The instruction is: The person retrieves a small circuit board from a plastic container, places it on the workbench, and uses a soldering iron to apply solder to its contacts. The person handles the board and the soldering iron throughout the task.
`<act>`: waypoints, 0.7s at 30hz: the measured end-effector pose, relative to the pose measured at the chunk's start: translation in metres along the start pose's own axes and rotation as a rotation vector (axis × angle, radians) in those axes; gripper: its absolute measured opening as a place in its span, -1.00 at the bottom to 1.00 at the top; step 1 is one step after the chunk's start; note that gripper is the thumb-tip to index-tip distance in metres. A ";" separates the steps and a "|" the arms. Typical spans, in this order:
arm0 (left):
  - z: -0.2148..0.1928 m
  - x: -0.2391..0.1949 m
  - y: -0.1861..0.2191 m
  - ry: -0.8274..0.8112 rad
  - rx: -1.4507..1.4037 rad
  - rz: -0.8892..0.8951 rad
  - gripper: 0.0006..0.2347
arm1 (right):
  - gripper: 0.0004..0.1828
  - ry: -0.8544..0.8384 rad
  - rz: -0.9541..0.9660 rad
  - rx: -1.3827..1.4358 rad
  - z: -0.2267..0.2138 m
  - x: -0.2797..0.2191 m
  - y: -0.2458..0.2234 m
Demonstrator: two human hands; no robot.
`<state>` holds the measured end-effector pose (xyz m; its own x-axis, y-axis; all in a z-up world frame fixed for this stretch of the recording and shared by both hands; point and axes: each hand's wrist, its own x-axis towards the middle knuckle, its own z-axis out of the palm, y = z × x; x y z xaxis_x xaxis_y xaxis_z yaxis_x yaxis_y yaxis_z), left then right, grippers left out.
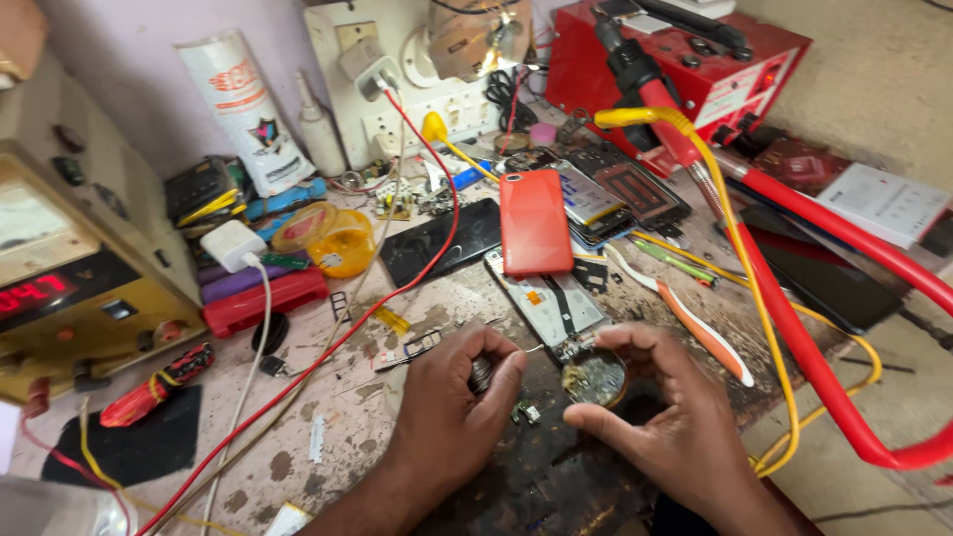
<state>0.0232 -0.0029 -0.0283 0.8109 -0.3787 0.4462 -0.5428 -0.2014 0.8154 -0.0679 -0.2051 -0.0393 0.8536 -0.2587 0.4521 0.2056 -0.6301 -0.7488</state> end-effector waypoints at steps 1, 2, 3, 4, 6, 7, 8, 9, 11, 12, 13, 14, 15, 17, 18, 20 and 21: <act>-0.002 0.001 -0.002 -0.048 0.001 0.020 -0.89 | -0.23 -0.038 0.123 -0.075 -0.005 -0.003 0.000; -0.005 0.002 -0.004 -0.096 0.001 0.041 -0.88 | -0.20 -0.075 0.247 -0.149 -0.010 -0.007 0.000; -0.007 0.002 -0.006 -0.140 0.001 0.058 -0.88 | -0.17 -0.117 0.370 -0.224 -0.013 -0.010 0.001; -0.008 0.001 -0.007 -0.163 -0.018 -0.005 -0.88 | -0.20 -0.096 0.368 -0.255 -0.016 -0.011 0.001; -0.013 0.005 -0.007 -0.203 -0.045 -0.114 -0.89 | -0.24 -0.043 0.346 -0.310 -0.018 -0.008 -0.002; -0.014 0.006 -0.008 -0.188 -0.031 -0.139 -0.89 | -0.26 0.020 0.159 -0.416 -0.016 -0.008 -0.005; -0.013 0.007 -0.009 -0.173 -0.016 -0.164 -0.89 | -0.29 0.082 -0.029 -0.520 -0.014 -0.009 -0.007; -0.014 0.006 -0.010 -0.157 0.002 -0.190 -0.88 | -0.31 0.144 -0.220 -0.615 -0.009 -0.009 -0.010; -0.012 0.005 -0.011 -0.101 -0.015 -0.063 -0.89 | -0.48 0.098 -0.242 -0.508 0.000 -0.014 -0.018; -0.012 0.005 -0.011 -0.073 -0.022 0.004 -0.89 | -0.57 0.077 -0.255 -0.453 0.007 -0.015 -0.021; -0.011 0.005 -0.012 -0.075 -0.014 0.040 -0.89 | -0.58 0.033 -0.252 -0.456 0.014 -0.016 -0.023; -0.010 0.006 -0.013 -0.077 -0.006 0.076 -0.89 | -0.60 -0.012 -0.248 -0.458 0.021 -0.016 -0.023; -0.010 0.004 -0.014 -0.073 0.002 0.106 -0.89 | -0.61 -0.064 -0.247 -0.459 0.027 -0.016 -0.024; -0.011 0.002 -0.014 -0.089 0.012 0.123 -0.90 | -0.67 -0.088 -0.234 -0.437 0.034 -0.013 -0.025; -0.012 0.003 -0.014 -0.097 0.018 0.135 -0.91 | -0.69 -0.096 -0.228 -0.426 0.036 -0.009 -0.024; -0.008 0.003 -0.016 -0.066 0.005 0.149 -0.90 | -0.77 -0.104 -0.204 -0.465 0.036 -0.005 -0.020; -0.007 0.003 -0.018 -0.059 0.002 0.155 -0.90 | -0.81 -0.104 -0.184 -0.480 0.037 -0.006 -0.020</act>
<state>0.0369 0.0060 -0.0386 0.7029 -0.4581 0.5441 -0.6610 -0.1382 0.7376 -0.0591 -0.1645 -0.0448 0.8720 -0.0537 0.4866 0.1349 -0.9292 -0.3442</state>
